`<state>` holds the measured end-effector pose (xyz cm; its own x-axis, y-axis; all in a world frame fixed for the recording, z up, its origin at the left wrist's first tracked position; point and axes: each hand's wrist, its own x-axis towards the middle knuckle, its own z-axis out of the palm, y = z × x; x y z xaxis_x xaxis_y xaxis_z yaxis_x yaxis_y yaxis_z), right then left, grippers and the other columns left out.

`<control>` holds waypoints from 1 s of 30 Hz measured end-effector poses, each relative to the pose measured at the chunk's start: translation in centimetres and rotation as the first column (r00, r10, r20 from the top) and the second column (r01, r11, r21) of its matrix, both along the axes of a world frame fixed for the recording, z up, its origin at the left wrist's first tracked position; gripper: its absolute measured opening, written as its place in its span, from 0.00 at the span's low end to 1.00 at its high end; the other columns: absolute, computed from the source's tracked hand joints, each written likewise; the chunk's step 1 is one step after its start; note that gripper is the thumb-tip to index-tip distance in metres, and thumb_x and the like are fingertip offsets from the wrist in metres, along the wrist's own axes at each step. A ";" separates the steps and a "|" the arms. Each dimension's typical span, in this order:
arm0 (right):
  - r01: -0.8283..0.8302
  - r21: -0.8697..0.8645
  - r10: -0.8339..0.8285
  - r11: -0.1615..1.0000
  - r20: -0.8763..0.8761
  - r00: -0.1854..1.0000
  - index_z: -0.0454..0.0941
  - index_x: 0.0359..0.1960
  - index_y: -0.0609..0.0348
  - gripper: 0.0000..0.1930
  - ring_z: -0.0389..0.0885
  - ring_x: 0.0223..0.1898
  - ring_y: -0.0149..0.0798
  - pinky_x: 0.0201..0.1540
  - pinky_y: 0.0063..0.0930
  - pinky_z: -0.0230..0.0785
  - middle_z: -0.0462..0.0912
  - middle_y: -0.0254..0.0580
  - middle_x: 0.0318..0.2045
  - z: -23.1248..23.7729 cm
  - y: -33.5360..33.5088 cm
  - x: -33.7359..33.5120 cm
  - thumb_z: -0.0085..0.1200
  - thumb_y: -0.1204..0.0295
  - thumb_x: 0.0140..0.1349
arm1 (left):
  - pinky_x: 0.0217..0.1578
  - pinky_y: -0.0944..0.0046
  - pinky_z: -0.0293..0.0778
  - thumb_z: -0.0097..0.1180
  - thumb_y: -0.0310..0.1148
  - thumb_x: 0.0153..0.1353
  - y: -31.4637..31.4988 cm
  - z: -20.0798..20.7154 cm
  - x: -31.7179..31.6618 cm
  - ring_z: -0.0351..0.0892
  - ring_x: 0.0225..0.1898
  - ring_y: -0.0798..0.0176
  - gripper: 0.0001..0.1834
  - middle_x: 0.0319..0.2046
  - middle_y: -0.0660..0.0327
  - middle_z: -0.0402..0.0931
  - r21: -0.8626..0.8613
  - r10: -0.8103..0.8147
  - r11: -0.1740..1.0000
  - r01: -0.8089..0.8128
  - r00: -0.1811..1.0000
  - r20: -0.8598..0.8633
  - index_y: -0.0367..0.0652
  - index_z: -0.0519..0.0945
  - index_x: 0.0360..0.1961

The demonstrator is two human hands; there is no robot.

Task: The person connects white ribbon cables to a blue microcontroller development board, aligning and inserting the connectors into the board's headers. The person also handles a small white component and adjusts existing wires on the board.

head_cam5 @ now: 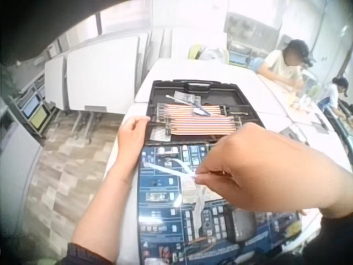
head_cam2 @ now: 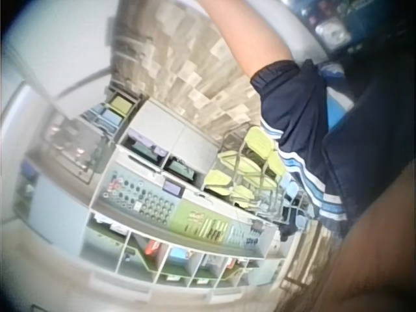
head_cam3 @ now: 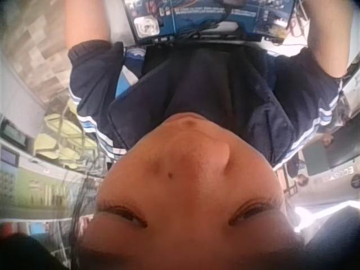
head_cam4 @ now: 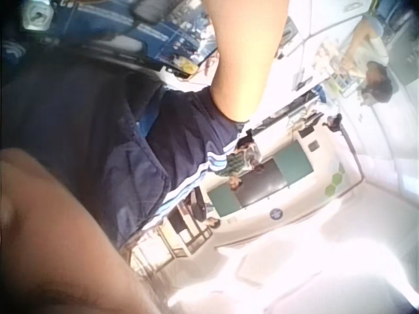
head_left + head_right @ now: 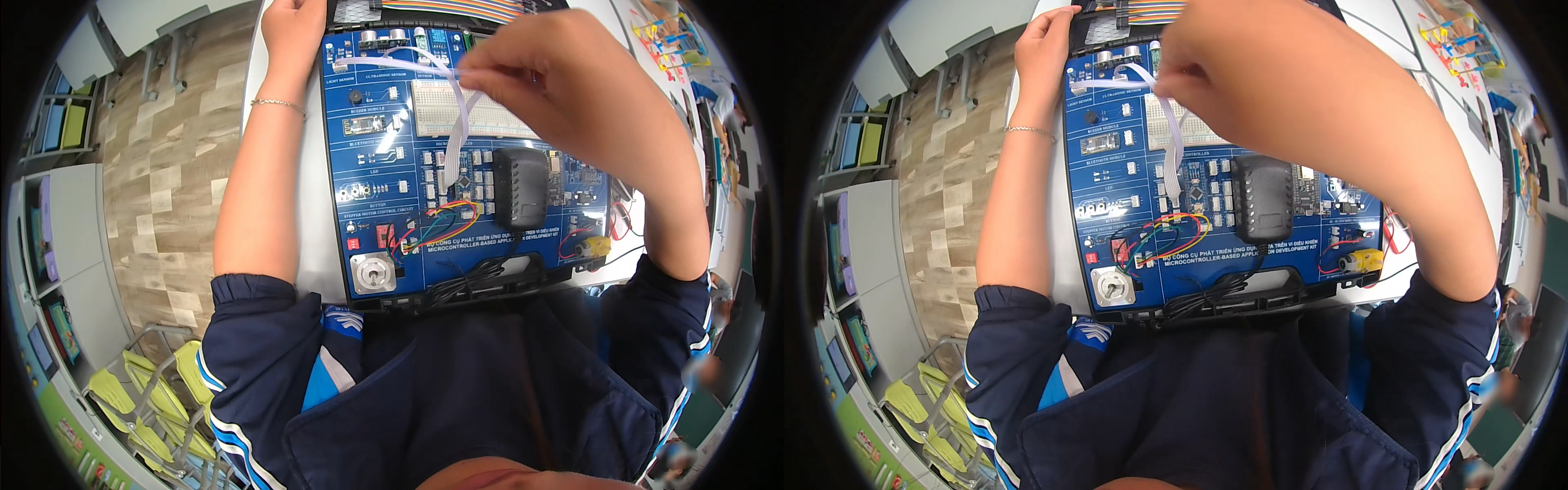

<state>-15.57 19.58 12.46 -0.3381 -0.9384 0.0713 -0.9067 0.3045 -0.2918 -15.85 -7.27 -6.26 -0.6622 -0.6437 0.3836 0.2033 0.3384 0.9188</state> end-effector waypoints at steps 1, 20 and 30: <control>-0.039 0.054 0.034 0.998 0.097 0.995 0.87 0.32 0.61 0.07 0.82 0.23 0.33 0.28 0.30 0.71 0.84 0.40 0.22 -0.2 0.3 -0.5 0.68 0.70 0.61 | 0.40 0.68 0.75 0.57 0.36 0.67 -0.2 -0.2 0.0 0.81 0.37 0.69 0.16 0.34 0.58 0.86 0.051 -0.028 0.998 0.028 1.000 0.001 0.32 0.86 0.39; -0.041 0.014 0.005 0.999 0.901 0.434 0.82 0.38 0.65 0.08 0.87 0.32 0.26 0.32 0.18 0.79 0.87 0.39 0.34 -3.0 -0.2 0.0 0.68 0.83 0.59 | 0.41 0.67 0.75 0.58 0.36 0.66 -0.1 0.1 0.3 0.81 0.37 0.68 0.16 0.33 0.56 0.86 0.017 0.007 1.000 -0.007 1.000 -0.008 0.30 0.86 0.38; -0.054 0.188 -0.154 0.981 0.914 0.376 0.78 0.35 0.62 0.07 0.84 0.36 0.24 0.38 0.17 0.77 0.85 0.36 0.34 -2.9 2.6 -3.1 0.64 0.85 0.61 | 0.40 0.68 0.74 0.58 0.36 0.66 -0.1 0.5 0.6 0.81 0.37 0.70 0.15 0.34 0.59 0.86 0.003 0.046 0.999 -0.046 0.996 0.071 0.32 0.87 0.38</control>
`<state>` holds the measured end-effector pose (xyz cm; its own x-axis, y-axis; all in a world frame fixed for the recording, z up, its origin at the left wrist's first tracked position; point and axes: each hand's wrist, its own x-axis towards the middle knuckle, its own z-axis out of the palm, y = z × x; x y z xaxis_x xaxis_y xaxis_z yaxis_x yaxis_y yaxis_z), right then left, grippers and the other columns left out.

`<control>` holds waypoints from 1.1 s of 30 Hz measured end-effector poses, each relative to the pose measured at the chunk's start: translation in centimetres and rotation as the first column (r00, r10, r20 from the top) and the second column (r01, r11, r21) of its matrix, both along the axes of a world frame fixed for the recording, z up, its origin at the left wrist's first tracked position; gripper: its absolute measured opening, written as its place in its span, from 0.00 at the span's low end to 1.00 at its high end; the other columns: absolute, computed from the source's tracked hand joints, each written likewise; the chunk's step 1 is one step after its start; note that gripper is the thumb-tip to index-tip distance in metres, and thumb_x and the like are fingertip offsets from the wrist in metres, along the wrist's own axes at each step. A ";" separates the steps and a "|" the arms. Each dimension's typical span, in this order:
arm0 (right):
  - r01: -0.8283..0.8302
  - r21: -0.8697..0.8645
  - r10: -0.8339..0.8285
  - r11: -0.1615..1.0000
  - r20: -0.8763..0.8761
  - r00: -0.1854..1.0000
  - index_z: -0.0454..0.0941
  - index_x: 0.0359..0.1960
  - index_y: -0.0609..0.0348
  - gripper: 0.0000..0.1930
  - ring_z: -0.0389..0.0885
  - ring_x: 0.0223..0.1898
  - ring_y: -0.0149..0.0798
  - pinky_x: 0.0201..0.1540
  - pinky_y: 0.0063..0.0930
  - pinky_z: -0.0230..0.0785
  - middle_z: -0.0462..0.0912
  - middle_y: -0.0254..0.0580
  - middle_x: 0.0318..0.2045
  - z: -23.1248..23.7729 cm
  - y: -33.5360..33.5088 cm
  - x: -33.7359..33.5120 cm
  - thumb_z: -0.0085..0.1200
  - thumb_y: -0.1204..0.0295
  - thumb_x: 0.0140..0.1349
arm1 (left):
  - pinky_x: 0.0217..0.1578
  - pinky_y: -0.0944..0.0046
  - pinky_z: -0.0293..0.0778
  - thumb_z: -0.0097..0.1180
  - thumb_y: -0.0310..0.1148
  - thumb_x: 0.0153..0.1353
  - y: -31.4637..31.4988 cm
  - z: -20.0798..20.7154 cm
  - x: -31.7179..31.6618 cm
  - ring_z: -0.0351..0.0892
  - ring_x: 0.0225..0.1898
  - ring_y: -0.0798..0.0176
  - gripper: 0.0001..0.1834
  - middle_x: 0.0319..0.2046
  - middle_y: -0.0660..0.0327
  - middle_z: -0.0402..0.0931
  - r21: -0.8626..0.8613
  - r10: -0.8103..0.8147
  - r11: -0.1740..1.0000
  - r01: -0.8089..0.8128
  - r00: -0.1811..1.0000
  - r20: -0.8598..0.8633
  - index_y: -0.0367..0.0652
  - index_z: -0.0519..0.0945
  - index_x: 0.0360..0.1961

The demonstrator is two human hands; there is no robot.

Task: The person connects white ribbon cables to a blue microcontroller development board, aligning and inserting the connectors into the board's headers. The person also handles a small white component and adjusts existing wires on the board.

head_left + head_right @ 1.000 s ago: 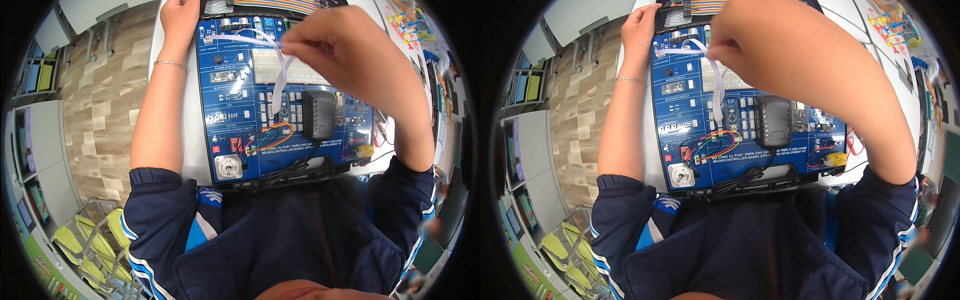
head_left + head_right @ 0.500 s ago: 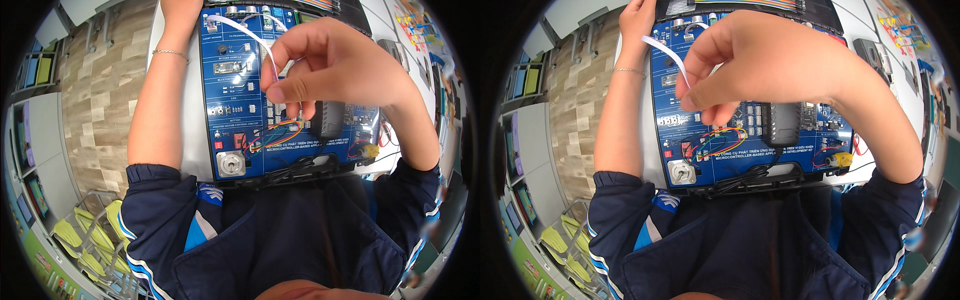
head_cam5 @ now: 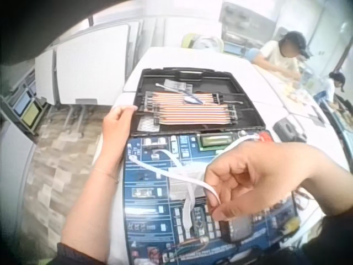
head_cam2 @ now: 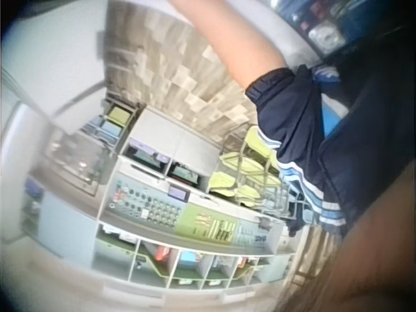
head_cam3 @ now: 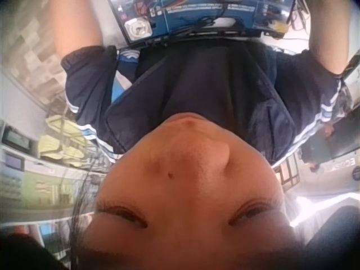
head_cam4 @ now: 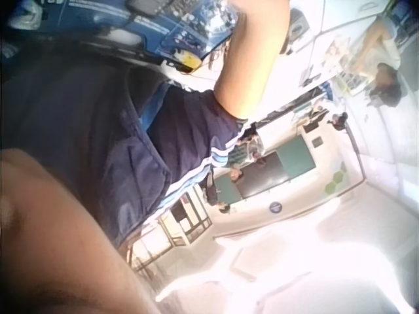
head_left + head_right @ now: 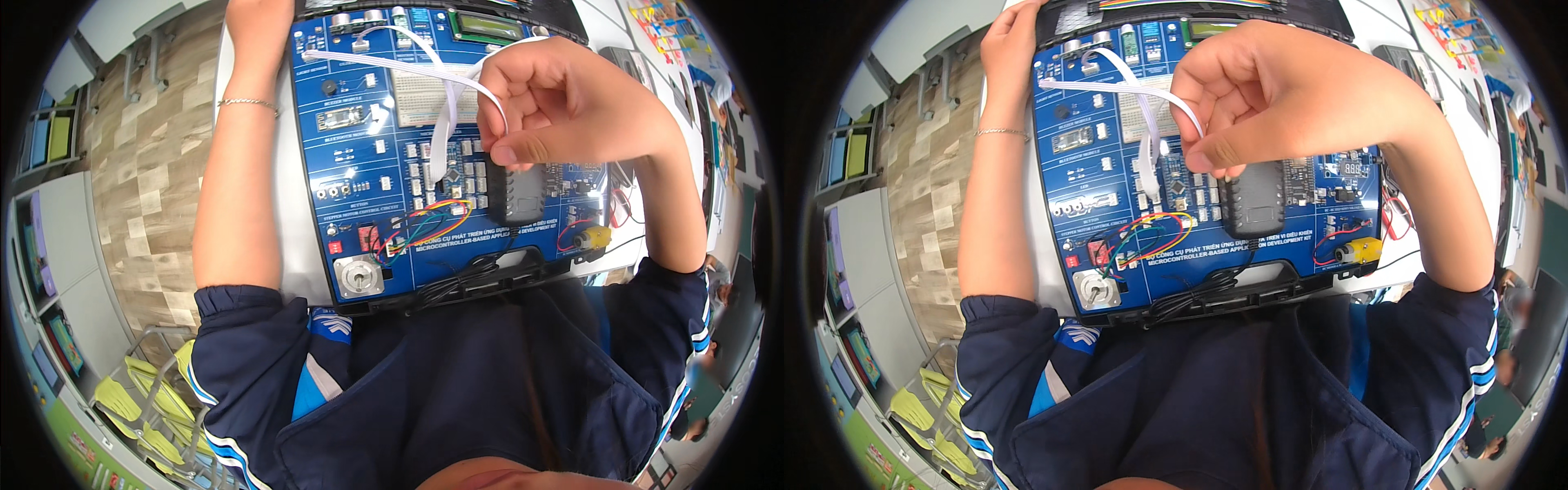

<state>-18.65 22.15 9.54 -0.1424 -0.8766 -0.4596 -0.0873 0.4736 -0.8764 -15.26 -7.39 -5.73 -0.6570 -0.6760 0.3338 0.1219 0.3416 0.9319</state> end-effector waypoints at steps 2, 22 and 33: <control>0.001 -0.040 -0.001 0.999 -0.021 1.000 0.79 0.36 0.62 0.07 0.84 0.38 0.23 0.40 0.18 0.77 0.84 0.35 0.35 -0.5 0.3 -0.5 0.62 0.86 0.60 | 0.40 0.69 0.74 0.58 0.35 0.66 -0.5 -0.5 -0.3 0.80 0.37 0.70 0.14 0.34 0.60 0.86 0.011 -0.008 1.000 0.008 1.000 -0.021 0.33 0.87 0.39; 0.034 -0.085 -0.076 0.996 -0.562 0.824 0.85 0.30 0.64 0.06 0.85 0.33 0.30 0.41 0.24 0.76 0.86 0.37 0.28 -2.5 0.5 2.4 0.69 0.83 0.50 | 0.42 0.69 0.75 0.56 0.33 0.67 -0.4 -0.1 0.2 0.81 0.39 0.69 0.13 0.37 0.58 0.86 0.031 -0.069 0.997 0.071 0.996 -0.054 0.31 0.86 0.41; 0.121 -0.012 -0.103 0.993 -0.615 0.782 0.84 0.29 0.64 0.06 0.85 0.35 0.31 0.48 0.27 0.73 0.87 0.38 0.29 -1.9 0.6 3.5 0.69 0.82 0.49 | 0.41 0.68 0.75 0.57 0.33 0.66 -0.1 0.3 0.2 0.82 0.38 0.68 0.14 0.36 0.57 0.87 0.004 -0.034 0.999 0.035 0.997 -0.067 0.30 0.86 0.40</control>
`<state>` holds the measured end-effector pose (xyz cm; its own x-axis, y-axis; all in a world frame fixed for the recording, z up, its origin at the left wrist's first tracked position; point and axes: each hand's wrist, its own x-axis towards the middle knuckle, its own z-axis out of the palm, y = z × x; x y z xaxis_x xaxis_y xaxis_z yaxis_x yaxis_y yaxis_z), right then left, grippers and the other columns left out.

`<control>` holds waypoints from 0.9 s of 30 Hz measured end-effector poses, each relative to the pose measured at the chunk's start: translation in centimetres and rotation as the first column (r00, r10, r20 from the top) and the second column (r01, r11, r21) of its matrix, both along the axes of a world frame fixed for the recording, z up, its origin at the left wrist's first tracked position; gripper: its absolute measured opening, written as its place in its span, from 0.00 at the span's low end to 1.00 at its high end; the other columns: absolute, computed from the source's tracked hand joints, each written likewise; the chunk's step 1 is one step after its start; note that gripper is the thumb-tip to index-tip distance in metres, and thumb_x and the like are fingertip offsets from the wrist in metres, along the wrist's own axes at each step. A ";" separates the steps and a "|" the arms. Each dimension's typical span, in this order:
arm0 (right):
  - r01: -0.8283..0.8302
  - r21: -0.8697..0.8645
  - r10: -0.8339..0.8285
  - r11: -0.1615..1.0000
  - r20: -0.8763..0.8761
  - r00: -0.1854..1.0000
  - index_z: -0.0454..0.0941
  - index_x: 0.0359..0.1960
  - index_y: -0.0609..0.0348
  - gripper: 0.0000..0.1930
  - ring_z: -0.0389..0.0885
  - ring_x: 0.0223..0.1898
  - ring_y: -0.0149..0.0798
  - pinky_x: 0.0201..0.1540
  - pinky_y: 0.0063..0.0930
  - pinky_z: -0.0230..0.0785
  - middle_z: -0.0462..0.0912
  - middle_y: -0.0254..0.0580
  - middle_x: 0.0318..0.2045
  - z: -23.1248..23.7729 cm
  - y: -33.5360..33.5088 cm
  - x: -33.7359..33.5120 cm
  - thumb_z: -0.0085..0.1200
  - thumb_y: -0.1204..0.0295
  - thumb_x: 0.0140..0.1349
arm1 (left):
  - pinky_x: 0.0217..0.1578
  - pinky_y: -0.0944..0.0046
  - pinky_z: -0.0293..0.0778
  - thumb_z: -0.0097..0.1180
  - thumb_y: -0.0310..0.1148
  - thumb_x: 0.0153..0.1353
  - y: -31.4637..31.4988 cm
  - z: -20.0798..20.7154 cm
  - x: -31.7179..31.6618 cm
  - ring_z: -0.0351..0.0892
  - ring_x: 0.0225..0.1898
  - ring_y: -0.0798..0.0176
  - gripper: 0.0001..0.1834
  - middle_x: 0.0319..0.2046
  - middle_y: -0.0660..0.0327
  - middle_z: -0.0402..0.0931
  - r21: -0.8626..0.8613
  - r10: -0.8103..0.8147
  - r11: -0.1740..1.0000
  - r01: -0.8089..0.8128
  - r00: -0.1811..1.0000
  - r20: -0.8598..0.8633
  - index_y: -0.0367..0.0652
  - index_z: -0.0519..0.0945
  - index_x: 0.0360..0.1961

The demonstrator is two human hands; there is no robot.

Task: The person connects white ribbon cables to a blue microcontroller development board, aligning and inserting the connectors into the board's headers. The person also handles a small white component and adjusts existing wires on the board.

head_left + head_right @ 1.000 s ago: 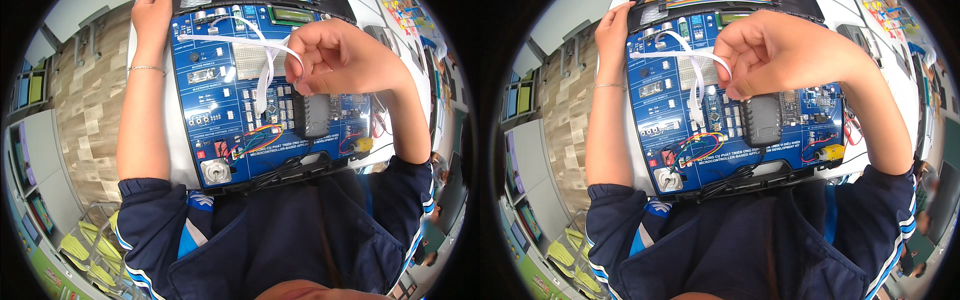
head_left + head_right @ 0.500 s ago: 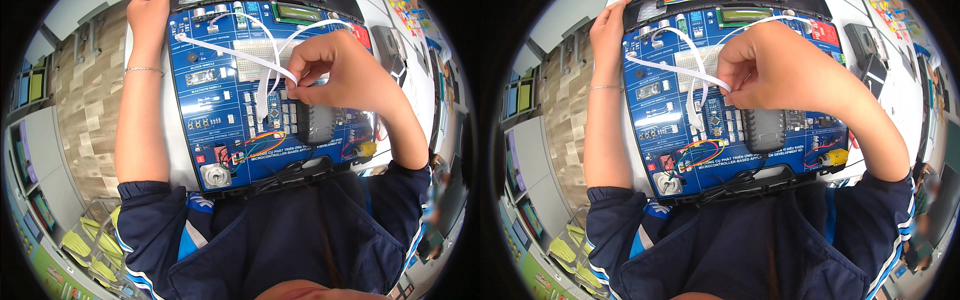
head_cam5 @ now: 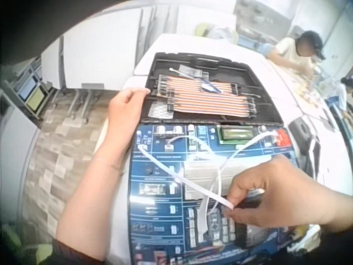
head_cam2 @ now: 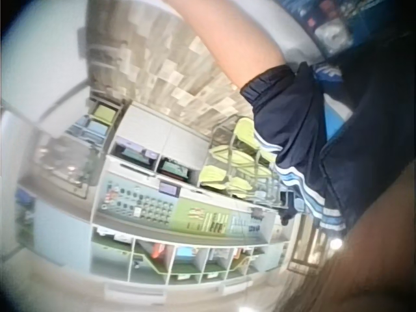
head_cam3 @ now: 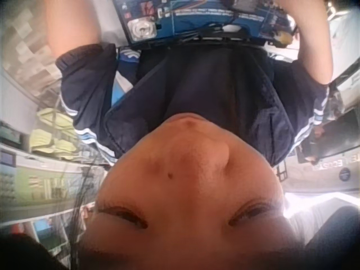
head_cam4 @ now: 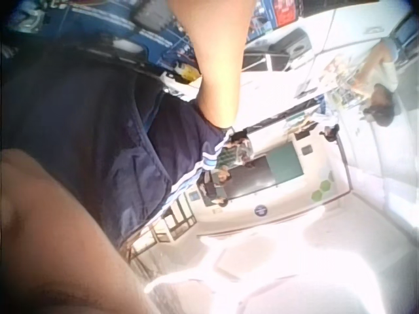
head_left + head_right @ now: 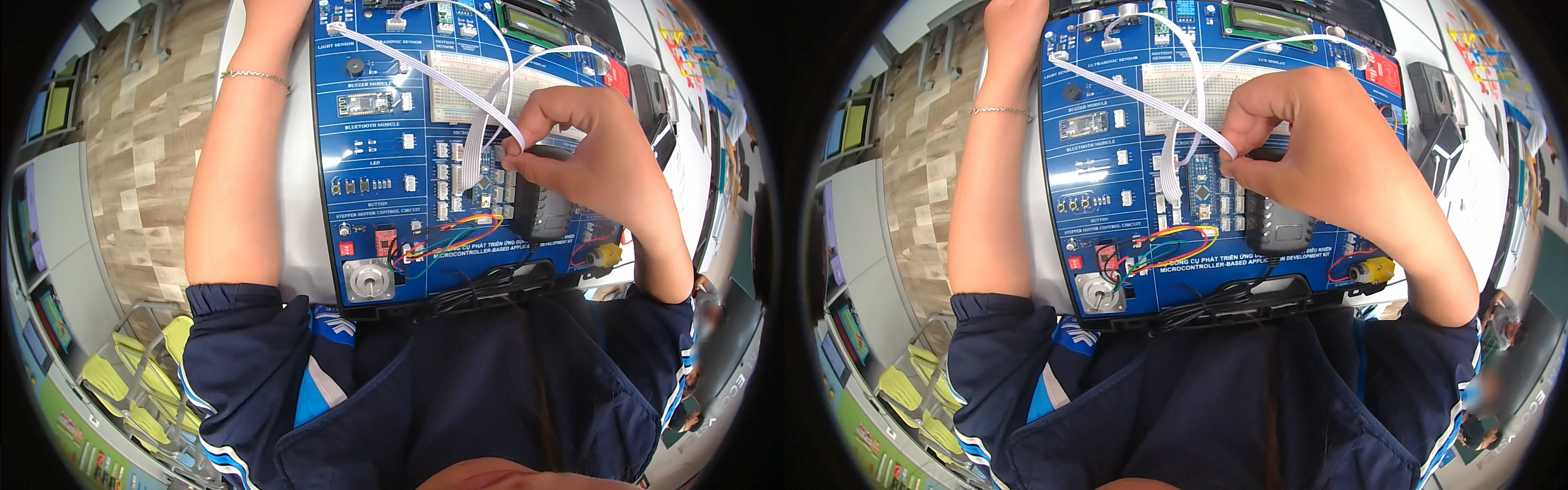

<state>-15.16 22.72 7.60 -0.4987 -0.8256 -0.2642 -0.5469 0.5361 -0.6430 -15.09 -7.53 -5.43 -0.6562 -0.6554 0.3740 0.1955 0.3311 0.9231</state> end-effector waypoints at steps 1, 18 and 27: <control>-0.002 -0.006 0.002 1.000 -0.010 1.000 0.84 0.29 0.64 0.06 0.85 0.35 0.31 0.48 0.26 0.73 0.87 0.38 0.29 0.0 0.0 0.1 0.69 0.82 0.50 | 0.41 0.68 0.76 0.57 0.33 0.66 0.0 -0.2 -0.2 0.82 0.38 0.68 0.14 0.36 0.57 0.87 -0.005 -0.003 1.000 0.003 1.000 -0.005 0.30 0.86 0.39; -0.027 -0.128 0.072 0.991 0.361 0.930 0.79 0.43 0.67 0.12 0.82 0.43 0.29 0.51 0.26 0.74 0.84 0.38 0.40 -0.5 0.6 -1.2 0.59 0.89 0.58 | 0.37 0.69 0.75 0.58 0.34 0.65 0.3 -0.1 -0.2 0.80 0.35 0.70 0.15 0.32 0.58 0.86 0.021 -0.003 1.000 0.003 1.000 0.002 0.30 0.86 0.37; -0.007 -0.178 0.083 0.984 0.422 0.903 0.80 0.40 0.66 0.10 0.83 0.42 0.31 0.51 0.25 0.76 0.84 0.40 0.39 -0.7 0.9 -1.7 0.62 0.88 0.58 | 0.37 0.69 0.75 0.58 0.34 0.65 0.4 -0.1 -0.3 0.80 0.34 0.70 0.14 0.31 0.59 0.86 0.003 0.006 1.000 -0.006 1.000 0.024 0.31 0.86 0.36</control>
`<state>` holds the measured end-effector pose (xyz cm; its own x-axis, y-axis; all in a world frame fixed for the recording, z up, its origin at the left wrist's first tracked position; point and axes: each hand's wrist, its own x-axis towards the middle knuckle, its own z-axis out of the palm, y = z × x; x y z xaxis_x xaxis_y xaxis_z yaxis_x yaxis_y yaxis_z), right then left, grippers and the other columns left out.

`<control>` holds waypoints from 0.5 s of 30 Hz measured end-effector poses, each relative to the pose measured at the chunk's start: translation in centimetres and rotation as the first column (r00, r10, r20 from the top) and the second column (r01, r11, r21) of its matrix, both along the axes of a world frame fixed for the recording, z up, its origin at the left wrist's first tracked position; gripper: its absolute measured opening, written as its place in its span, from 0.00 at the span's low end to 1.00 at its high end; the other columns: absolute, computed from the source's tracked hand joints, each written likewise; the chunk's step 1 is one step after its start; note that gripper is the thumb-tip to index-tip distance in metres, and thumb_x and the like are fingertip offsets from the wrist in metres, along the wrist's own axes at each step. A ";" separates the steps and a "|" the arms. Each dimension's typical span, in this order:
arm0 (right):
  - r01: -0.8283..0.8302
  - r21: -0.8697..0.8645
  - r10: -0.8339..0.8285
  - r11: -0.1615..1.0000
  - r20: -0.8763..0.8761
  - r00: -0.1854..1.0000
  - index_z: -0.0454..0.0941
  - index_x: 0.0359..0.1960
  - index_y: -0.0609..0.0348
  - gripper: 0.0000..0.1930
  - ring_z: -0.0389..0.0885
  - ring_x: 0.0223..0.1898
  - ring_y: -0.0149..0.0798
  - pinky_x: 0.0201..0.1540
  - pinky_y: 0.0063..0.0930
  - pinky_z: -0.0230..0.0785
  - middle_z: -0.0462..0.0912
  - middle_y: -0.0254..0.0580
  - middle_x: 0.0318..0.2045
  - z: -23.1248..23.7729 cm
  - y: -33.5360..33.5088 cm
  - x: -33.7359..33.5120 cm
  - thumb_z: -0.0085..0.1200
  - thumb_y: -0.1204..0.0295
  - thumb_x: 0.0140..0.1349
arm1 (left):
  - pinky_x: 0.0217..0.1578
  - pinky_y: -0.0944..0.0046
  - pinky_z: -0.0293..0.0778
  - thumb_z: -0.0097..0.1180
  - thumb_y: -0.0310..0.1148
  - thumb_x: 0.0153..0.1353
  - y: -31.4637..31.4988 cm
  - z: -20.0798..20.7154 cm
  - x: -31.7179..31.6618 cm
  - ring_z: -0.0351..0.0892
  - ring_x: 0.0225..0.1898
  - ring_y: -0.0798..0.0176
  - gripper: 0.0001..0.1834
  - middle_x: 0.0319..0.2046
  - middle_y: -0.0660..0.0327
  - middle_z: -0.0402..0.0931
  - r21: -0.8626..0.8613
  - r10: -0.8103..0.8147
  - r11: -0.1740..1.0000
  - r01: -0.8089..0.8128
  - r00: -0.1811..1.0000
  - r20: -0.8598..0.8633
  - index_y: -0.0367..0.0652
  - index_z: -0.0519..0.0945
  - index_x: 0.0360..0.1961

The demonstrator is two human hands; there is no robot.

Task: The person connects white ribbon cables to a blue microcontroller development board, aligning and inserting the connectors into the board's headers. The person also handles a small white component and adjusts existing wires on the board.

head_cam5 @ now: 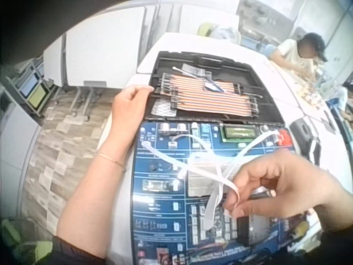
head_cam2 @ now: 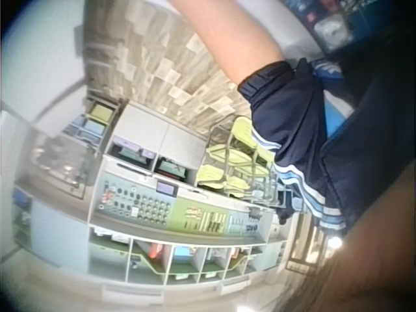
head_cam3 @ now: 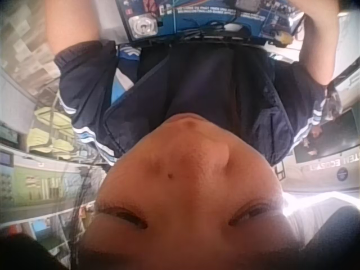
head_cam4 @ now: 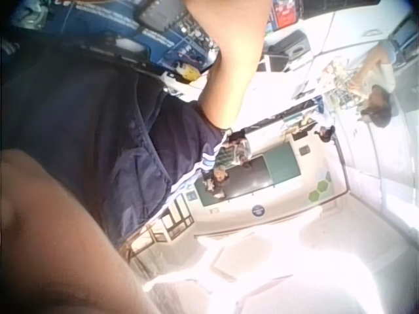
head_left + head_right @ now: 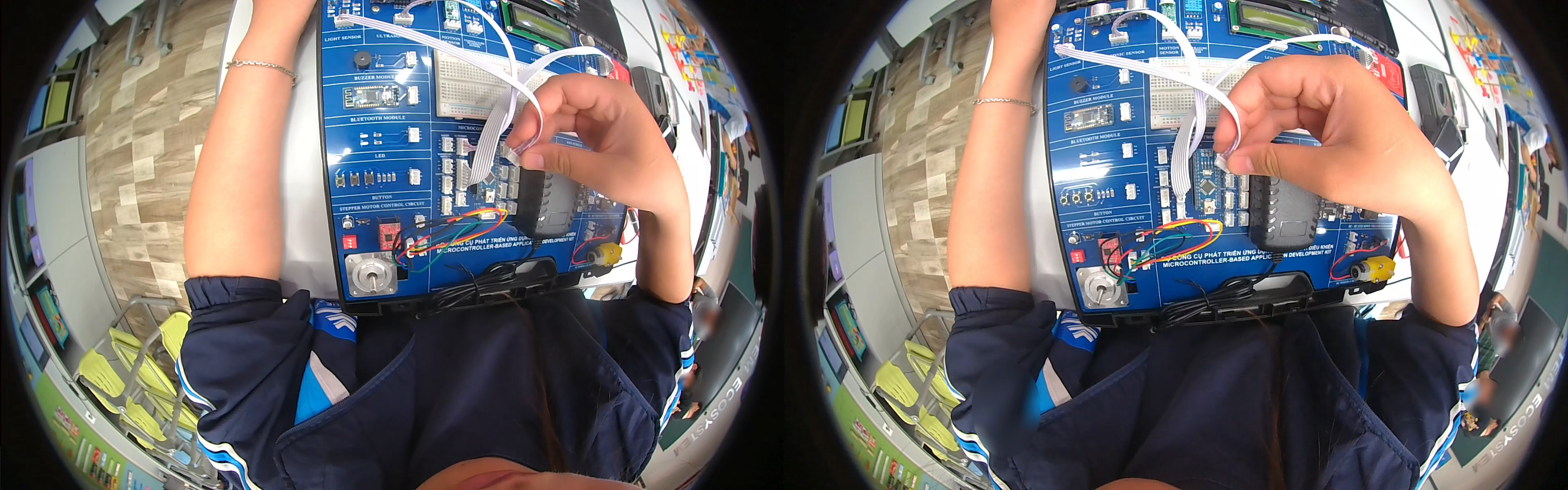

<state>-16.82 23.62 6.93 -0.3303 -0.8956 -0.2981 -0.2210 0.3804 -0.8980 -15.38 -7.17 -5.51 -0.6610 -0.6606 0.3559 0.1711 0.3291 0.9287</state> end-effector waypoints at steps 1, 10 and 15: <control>0.007 0.014 -0.007 1.000 -0.037 0.999 0.80 0.39 0.65 0.10 0.84 0.41 0.31 0.50 0.25 0.76 0.85 0.39 0.38 0.1 0.0 0.1 0.63 0.88 0.57 | 0.37 0.69 0.75 0.58 0.34 0.65 -0.2 -0.2 0.0 0.80 0.34 0.70 0.14 0.31 0.59 0.86 0.006 -0.010 1.000 0.010 1.000 -0.005 0.31 0.86 0.37; -0.124 -0.035 0.083 0.992 -0.557 0.826 0.84 0.32 0.63 0.08 0.88 0.32 0.40 0.36 0.28 0.77 0.87 0.44 0.28 -0.2 -0.6 0.9 0.66 0.85 0.49 | 0.38 0.69 0.75 0.58 0.34 0.65 -0.1 -0.2 0.1 0.80 0.35 0.70 0.14 0.32 0.59 0.86 0.013 -0.021 1.000 0.021 0.999 -0.030 0.31 0.86 0.38; -0.032 0.079 0.066 0.996 -0.480 0.875 0.83 0.31 0.66 0.07 0.86 0.34 0.36 0.43 0.27 0.75 0.87 0.41 0.29 0.5 -0.8 1.7 0.67 0.86 0.50 | 0.39 0.69 0.75 0.58 0.34 0.65 0.1 0.1 0.1 0.80 0.36 0.70 0.14 0.33 0.59 0.86 0.029 -0.014 0.999 0.014 1.000 -0.019 0.31 0.86 0.38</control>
